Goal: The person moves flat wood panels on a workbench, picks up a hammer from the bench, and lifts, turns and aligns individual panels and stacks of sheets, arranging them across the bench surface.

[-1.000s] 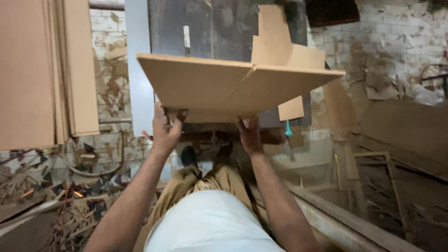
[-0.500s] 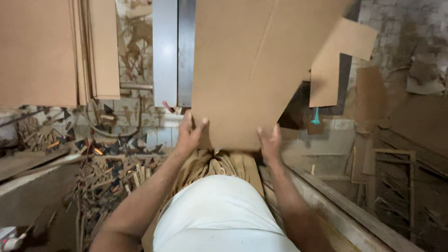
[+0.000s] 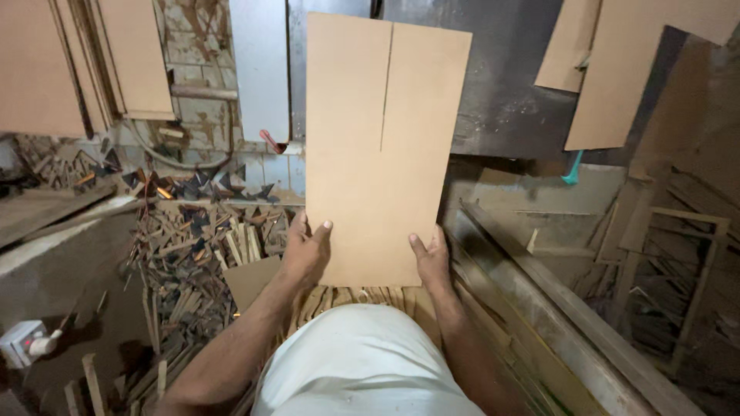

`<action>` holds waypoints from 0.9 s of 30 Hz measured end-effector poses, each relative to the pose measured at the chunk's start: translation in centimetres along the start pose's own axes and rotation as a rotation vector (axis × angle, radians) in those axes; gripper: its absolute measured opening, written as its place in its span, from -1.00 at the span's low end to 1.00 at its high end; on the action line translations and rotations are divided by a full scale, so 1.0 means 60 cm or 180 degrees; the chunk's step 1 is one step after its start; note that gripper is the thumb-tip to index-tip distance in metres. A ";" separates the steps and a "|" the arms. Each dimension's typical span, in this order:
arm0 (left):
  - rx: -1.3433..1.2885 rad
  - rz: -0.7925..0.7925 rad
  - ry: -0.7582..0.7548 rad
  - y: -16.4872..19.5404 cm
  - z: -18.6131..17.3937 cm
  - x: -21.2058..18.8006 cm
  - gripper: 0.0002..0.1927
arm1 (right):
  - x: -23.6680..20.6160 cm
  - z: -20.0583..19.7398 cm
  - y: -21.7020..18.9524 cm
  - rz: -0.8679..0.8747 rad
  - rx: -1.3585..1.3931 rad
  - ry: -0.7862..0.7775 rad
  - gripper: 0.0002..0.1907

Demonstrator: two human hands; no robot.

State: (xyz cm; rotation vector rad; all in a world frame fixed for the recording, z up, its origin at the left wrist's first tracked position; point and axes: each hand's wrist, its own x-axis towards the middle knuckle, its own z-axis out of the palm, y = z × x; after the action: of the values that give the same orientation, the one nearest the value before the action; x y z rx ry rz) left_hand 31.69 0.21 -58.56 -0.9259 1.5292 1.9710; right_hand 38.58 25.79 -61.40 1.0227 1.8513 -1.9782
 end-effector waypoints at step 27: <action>0.0818 0.0161 0.0009 0.126 -0.029 0.065 -0.39 | 0.062 0.077 -0.139 -0.0138 -0.0975 -0.0487 -0.01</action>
State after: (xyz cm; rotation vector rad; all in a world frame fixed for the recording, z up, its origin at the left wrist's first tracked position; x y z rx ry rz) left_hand 24.07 -3.58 -56.88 -0.7895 1.7724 1.7528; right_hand 29.34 23.86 -57.54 0.7276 2.0226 -1.6715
